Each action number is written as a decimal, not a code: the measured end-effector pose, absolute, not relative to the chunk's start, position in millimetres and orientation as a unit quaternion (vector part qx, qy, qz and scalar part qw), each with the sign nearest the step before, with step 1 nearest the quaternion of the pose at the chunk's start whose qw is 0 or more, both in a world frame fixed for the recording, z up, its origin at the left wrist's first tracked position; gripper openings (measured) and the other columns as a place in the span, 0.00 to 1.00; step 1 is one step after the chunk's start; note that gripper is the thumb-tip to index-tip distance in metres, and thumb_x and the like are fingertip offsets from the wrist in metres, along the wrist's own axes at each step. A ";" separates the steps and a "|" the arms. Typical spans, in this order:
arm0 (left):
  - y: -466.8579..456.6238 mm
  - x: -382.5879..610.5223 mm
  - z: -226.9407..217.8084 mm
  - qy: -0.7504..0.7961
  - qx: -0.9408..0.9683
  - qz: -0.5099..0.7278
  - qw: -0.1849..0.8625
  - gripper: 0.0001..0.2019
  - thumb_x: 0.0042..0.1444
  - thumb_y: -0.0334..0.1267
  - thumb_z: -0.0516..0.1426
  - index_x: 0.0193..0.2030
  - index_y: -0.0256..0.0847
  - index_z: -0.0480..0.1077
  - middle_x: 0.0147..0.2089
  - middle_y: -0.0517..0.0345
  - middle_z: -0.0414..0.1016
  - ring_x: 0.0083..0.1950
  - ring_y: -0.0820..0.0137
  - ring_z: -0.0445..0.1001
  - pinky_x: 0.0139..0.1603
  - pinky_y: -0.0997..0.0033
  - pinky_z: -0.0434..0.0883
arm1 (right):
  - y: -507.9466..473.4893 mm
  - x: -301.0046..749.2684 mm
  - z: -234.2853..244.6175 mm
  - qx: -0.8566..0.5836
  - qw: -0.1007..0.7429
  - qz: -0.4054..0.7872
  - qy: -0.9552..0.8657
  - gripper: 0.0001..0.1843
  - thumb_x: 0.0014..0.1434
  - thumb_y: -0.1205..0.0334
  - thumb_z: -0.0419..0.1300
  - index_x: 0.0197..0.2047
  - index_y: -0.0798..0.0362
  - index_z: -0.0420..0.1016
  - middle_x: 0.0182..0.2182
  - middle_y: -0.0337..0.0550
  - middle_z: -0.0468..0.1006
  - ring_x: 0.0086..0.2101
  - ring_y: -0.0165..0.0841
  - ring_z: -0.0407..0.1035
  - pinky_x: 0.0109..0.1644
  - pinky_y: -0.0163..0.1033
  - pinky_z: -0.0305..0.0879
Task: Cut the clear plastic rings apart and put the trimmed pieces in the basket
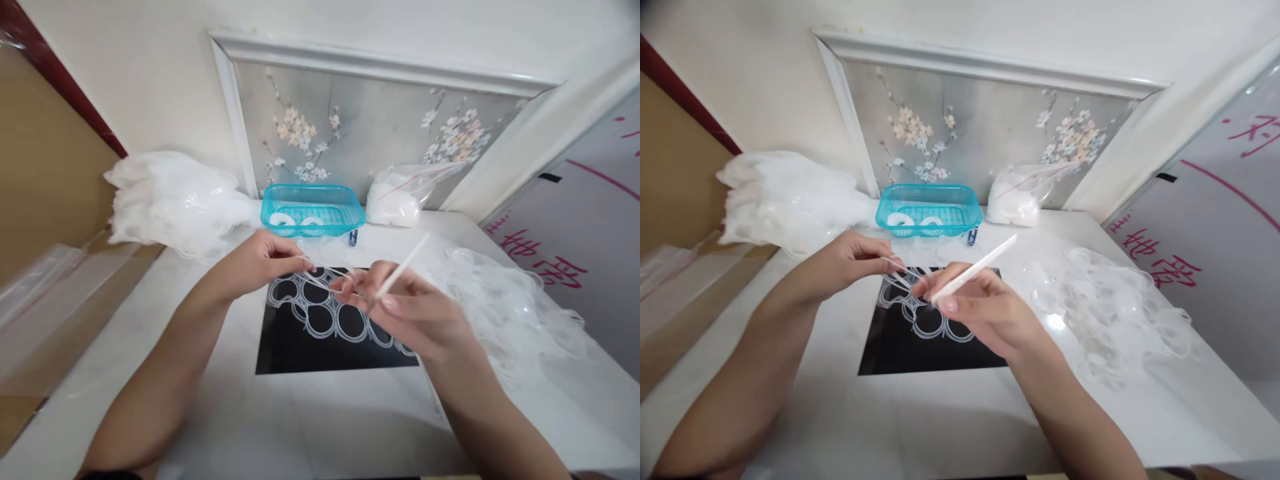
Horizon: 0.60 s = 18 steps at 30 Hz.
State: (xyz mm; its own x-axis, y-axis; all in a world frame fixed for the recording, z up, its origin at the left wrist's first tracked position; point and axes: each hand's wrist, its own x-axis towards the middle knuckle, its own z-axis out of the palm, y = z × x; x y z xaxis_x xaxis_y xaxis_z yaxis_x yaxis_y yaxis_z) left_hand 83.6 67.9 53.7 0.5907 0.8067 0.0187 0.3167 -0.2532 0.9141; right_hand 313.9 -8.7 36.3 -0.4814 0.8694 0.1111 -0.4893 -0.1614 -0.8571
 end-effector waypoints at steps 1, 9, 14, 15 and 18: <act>77.1 81.6 46.8 0.355 0.725 0.270 0.524 0.11 0.49 0.41 0.62 0.21 0.39 0.74 0.21 0.62 0.62 0.25 0.76 0.59 0.27 0.73 0.58 | -1.7 312.4 28.8 -0.224 0.471 0.745 -0.415 0.03 0.50 0.60 0.69 0.31 0.47 0.80 0.36 0.38 0.78 0.46 0.34 0.69 0.57 0.43 0.60; 91.6 98.9 15.6 0.187 0.536 0.346 0.747 0.08 0.40 0.41 0.63 0.18 0.40 0.75 0.27 0.58 0.61 0.30 0.73 0.63 0.31 0.71 0.65 | 27.7 295.3 -10.6 -0.235 0.432 0.854 -0.168 0.11 0.43 0.64 0.73 0.30 0.51 0.77 0.31 0.37 0.77 0.37 0.31 0.71 0.44 0.36 0.64; 84.5 118.3 11.6 0.208 0.507 0.389 0.741 0.07 0.43 0.39 0.62 0.21 0.38 0.75 0.28 0.59 0.61 0.30 0.74 0.64 0.32 0.70 0.65 | 29.0 286.0 -16.8 -0.227 0.432 0.860 -0.146 0.10 0.44 0.64 0.73 0.29 0.54 0.77 0.25 0.35 0.73 0.30 0.26 0.67 0.37 0.33 0.63; 85.3 119.6 9.2 0.221 0.495 0.399 0.739 0.07 0.42 0.39 0.62 0.20 0.37 0.73 0.28 0.59 0.61 0.30 0.74 0.64 0.32 0.70 0.65 | 30.1 287.7 -17.0 -0.236 0.442 0.853 -0.149 0.11 0.44 0.63 0.73 0.30 0.54 0.77 0.25 0.35 0.73 0.30 0.26 0.66 0.37 0.33 0.62; 89.8 119.3 -2.4 0.296 0.446 0.423 0.731 0.11 0.44 0.40 0.60 0.17 0.37 0.69 0.25 0.60 0.61 0.29 0.75 0.62 0.33 0.71 0.63 | 36.4 300.5 -15.7 -0.288 0.466 0.816 -0.188 0.11 0.43 0.63 0.73 0.30 0.54 0.78 0.26 0.37 0.74 0.31 0.27 0.67 0.37 0.34 0.62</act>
